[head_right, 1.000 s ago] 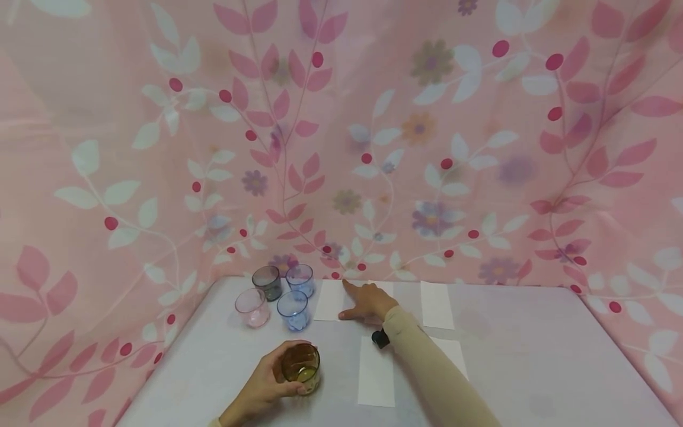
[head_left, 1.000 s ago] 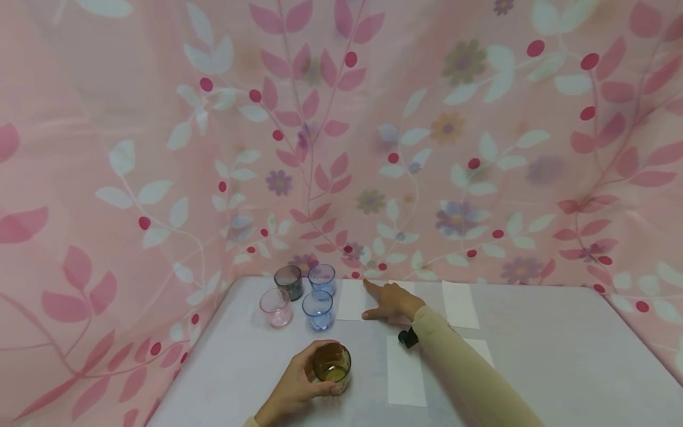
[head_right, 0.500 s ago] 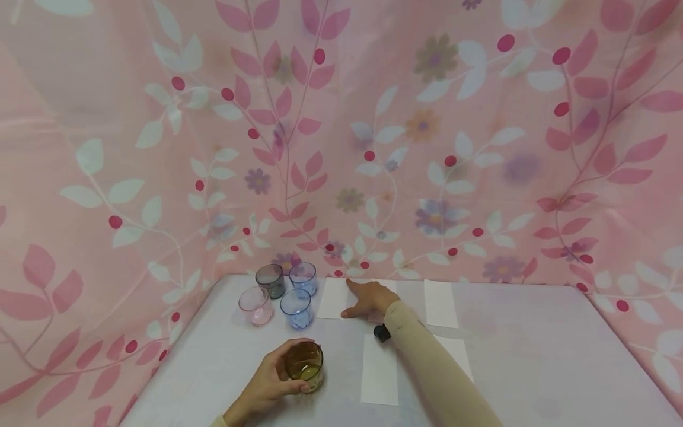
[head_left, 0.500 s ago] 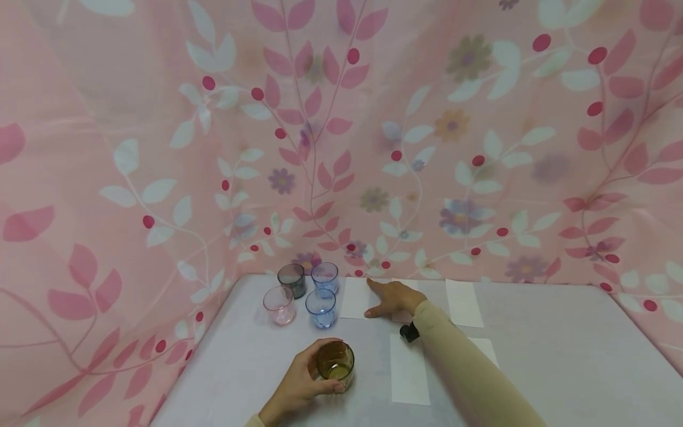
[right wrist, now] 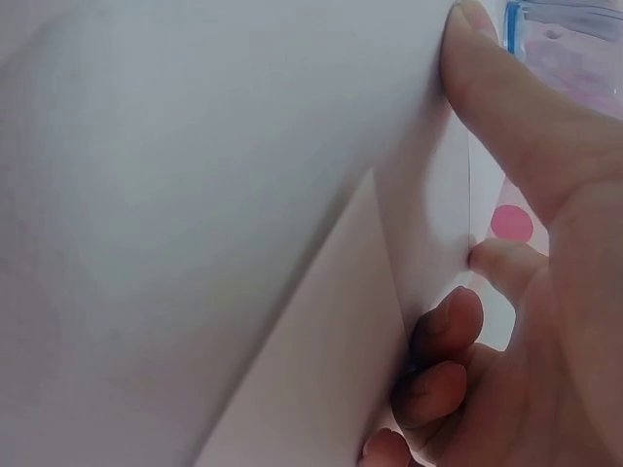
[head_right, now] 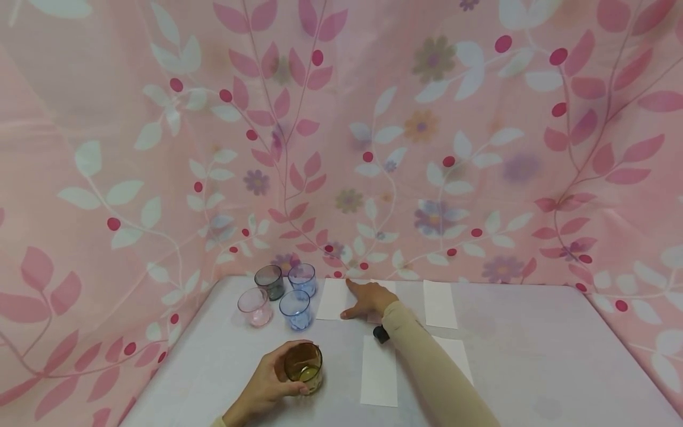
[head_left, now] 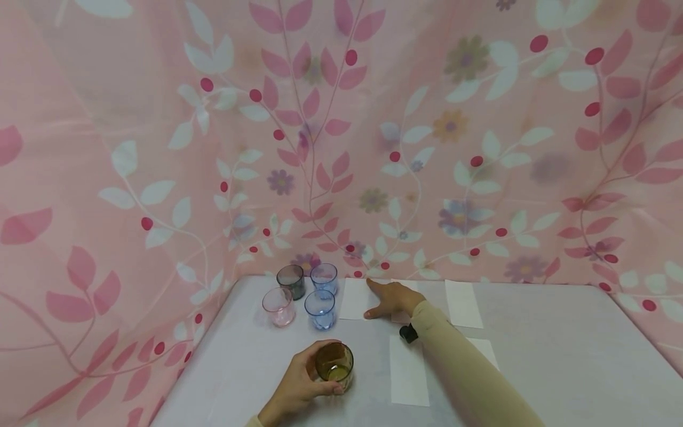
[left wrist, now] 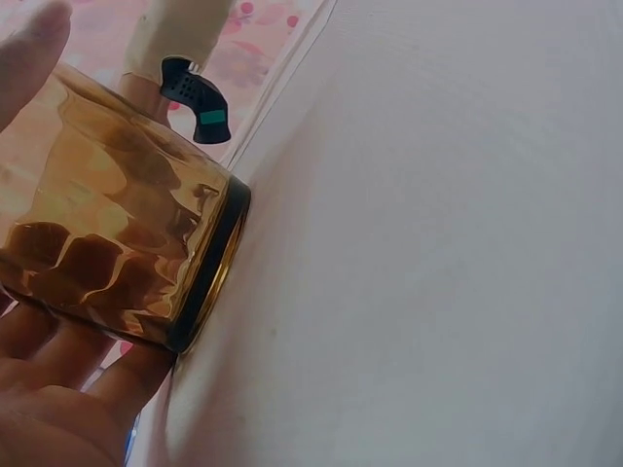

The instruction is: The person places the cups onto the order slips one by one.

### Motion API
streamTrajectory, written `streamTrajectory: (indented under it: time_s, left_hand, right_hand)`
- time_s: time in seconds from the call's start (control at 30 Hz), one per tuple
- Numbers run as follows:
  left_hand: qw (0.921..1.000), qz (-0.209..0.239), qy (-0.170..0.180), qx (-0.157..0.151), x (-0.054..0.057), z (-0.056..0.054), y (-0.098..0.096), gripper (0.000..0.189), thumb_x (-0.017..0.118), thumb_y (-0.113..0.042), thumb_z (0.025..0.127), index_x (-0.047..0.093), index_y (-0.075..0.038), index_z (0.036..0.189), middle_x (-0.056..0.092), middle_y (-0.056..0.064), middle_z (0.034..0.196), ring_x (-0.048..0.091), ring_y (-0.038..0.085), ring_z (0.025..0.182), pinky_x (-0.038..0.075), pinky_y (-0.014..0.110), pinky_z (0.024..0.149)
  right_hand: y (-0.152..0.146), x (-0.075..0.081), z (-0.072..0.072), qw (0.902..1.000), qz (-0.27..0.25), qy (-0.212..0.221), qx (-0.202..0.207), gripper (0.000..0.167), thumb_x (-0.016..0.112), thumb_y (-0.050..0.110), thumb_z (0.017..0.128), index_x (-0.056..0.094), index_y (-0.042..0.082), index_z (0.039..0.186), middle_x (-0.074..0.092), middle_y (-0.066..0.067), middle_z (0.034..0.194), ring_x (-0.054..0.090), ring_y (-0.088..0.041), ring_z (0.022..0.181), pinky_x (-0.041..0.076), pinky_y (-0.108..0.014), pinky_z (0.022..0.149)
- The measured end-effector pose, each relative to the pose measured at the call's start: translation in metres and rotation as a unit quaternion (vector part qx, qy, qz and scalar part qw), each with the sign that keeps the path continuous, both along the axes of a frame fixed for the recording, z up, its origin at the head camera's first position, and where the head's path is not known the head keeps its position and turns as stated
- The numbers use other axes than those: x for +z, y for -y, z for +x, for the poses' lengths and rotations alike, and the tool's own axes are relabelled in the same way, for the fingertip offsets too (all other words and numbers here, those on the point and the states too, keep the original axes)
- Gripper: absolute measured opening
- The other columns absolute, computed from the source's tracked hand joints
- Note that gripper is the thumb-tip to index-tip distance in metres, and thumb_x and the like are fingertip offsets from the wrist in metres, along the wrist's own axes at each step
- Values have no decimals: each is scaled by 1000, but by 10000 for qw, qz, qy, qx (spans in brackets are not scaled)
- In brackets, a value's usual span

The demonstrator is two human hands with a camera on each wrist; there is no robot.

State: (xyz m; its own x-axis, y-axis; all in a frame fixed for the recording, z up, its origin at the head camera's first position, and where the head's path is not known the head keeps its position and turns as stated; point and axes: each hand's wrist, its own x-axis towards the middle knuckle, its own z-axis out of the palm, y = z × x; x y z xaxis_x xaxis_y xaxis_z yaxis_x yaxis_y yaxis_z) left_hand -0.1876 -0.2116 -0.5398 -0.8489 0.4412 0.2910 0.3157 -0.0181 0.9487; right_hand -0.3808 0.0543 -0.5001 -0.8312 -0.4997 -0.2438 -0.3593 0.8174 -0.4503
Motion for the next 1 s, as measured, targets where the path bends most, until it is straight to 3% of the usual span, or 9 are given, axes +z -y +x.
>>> streamTrajectory:
  time_s: [0.3, 0.57, 0.8, 1.0]
  left_hand:
    - [9999, -39, -133, -16, 0, -2, 1, 74, 87, -5, 88, 47, 13, 148, 61, 32, 141, 61, 40, 133, 55, 36, 111]
    - [9990, -117, -181, 398, 8, -4, 4, 74, 89, -3, 84, 53, 8, 147, 64, 30, 139, 65, 40, 129, 58, 37, 107]
    - [9971, 437, -215, 578, 37, -18, 6, 69, 84, 1, 88, 51, 8, 148, 60, 34, 142, 64, 37, 132, 56, 38, 108]
    - [9968, 421, -461, 501, 67, -36, 7, 67, 82, -1, 91, 50, 10, 148, 58, 36, 142, 62, 43, 132, 55, 38, 110]
  right_hand:
    - [-1, 1, 0, 10000, 83, 23, -9, 106, 82, 60, 86, 27, 25, 170, 41, -16, 168, 43, -42, 152, 38, -67, 121]
    - [0, 4, 2, 10000, 0, 19, 3, 106, 83, 56, 87, 28, 21, 170, 42, -17, 168, 43, -42, 153, 38, -66, 122]
    - [0, 4, 2, 9999, -68, 108, -91, 106, 84, 57, 86, 28, 24, 170, 39, -16, 169, 41, -42, 154, 36, -68, 122]
    - [2, 1, 0, 9996, -82, 216, -159, 107, 84, 59, 85, 27, 27, 170, 38, -15, 170, 39, -43, 155, 35, -70, 121]
